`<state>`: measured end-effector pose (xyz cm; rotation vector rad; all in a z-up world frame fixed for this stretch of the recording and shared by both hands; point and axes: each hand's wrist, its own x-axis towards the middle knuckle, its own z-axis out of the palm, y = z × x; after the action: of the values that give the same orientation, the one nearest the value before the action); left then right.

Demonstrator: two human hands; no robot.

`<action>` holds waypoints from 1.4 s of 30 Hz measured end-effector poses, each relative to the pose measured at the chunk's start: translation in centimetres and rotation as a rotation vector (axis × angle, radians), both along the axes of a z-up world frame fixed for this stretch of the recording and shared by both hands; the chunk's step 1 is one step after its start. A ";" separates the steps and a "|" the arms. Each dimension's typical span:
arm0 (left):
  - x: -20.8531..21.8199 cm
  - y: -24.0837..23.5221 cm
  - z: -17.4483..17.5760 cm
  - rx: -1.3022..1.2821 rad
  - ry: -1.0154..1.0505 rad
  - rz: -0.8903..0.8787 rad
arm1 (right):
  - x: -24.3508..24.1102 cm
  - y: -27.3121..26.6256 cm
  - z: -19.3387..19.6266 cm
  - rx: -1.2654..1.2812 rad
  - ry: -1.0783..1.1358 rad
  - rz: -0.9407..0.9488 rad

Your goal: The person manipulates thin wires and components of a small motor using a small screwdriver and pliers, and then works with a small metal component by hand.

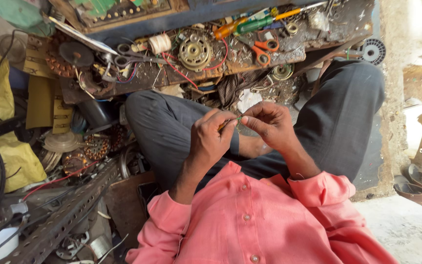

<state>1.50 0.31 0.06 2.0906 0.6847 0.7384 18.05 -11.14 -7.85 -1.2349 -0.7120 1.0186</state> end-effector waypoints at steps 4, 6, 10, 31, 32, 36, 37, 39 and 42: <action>-0.4 0.4 0.1 -0.011 -0.056 0.033 | 0.3 0.4 0.6 -0.105 0.040 -0.101; -0.8 0.7 0.0 -0.026 -0.083 0.055 | 0.5 0.6 1.4 -0.141 -0.069 -0.143; -1.5 1.3 0.0 -0.078 -0.106 0.080 | 2.4 1.9 3.6 -0.057 -0.704 -0.176; -3.2 1.9 -2.3 -0.395 -0.034 0.137 | 11.0 10.9 -2.2 -0.489 -1.333 0.182; -3.2 1.8 -2.3 -0.425 -0.019 0.136 | 10.6 10.0 -1.5 -0.429 -1.204 0.123; -3.0 0.9 -1.5 -0.408 0.010 0.145 | 7.6 5.0 1.1 -0.223 -0.425 -0.095; -2.7 1.0 -1.4 -0.391 -0.003 0.141 | 7.0 4.2 1.4 -0.183 -0.157 -0.135; -2.4 1.1 -1.4 -0.371 -0.013 0.137 | 6.2 2.8 1.3 -0.092 -0.021 -0.107; -1.8 1.4 -1.9 -0.292 -0.103 0.062 | 4.6 0.3 -0.5 -0.074 0.130 -0.148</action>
<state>-0.32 1.69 -1.83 1.7612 0.7539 0.7279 22.67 -10.84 -8.38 -1.2536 -0.4788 0.9995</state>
